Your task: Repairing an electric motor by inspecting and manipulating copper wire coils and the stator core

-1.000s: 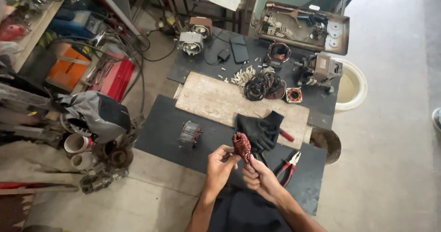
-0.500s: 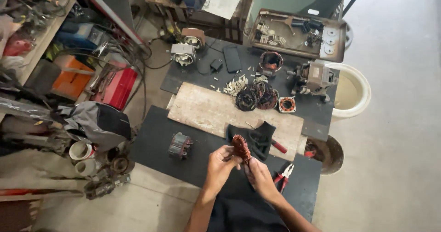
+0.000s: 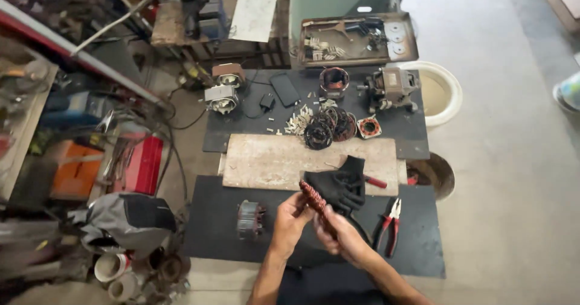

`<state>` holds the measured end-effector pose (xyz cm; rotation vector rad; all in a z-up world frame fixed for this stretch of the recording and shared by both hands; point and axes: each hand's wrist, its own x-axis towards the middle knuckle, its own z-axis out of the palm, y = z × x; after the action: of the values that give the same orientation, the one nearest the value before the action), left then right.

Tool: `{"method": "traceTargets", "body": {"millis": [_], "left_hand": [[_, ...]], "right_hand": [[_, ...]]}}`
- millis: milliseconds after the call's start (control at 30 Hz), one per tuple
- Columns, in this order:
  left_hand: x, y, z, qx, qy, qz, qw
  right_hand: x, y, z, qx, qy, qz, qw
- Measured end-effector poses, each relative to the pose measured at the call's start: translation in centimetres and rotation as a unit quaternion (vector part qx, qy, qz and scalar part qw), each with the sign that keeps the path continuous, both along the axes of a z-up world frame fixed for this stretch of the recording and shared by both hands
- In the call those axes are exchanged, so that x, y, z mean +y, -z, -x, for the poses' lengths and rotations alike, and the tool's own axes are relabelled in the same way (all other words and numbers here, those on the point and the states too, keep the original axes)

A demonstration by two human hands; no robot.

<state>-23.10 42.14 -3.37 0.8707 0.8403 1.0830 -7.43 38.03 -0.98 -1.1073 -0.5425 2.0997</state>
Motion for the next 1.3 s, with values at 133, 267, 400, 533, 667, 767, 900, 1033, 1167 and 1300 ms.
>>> {"method": "traceTargets", "body": {"millis": [133,267,400,533,667,767,900,1033,1167,1300], "left_hand": [[1.1,-3.5,3.2,0.098,0.014,-0.038,0.994],[1.3,-2.9,6.4,0.128,0.102,-0.035,0.986],[1.6,-3.0,8.1,0.061,0.235,-0.04,0.969],[1.4,-1.1,8.3,0.023,0.229,-0.006,0.973],[1.0,-0.6,8.3,0.1,0.143,0.029,0.984],[1.4,-0.8,7.2,0.131,0.098,0.017,0.986],[1.2,-1.3,7.1,0.098,0.111,-0.031,0.989],[1.1,2.3,6.9,0.117,0.107,-0.037,0.987],[1.7,2.1,6.0,0.019,0.193,0.043,0.98],[1.1,1.4,5.5,0.062,0.165,0.0,0.984]], "right_hand": [[-1.2,1.3,3.7,-0.161,0.076,-0.161,0.971],[-2.6,2.7,6.7,0.009,0.165,-0.106,0.98],[-3.8,9.0,6.7,0.455,0.055,0.102,0.883],[-3.7,8.8,7.9,0.475,0.056,0.096,0.873],[-3.7,4.2,9.6,-0.031,0.158,-0.036,0.986],[-3.1,3.2,9.6,-0.269,0.184,-0.173,0.93],[-3.6,4.0,9.7,0.035,0.254,-0.133,0.957],[-4.5,7.5,7.0,0.423,0.132,0.043,0.896],[-3.8,8.7,6.3,0.502,0.083,0.093,0.856],[-3.1,3.6,7.2,0.059,0.12,-0.001,0.991]]}}
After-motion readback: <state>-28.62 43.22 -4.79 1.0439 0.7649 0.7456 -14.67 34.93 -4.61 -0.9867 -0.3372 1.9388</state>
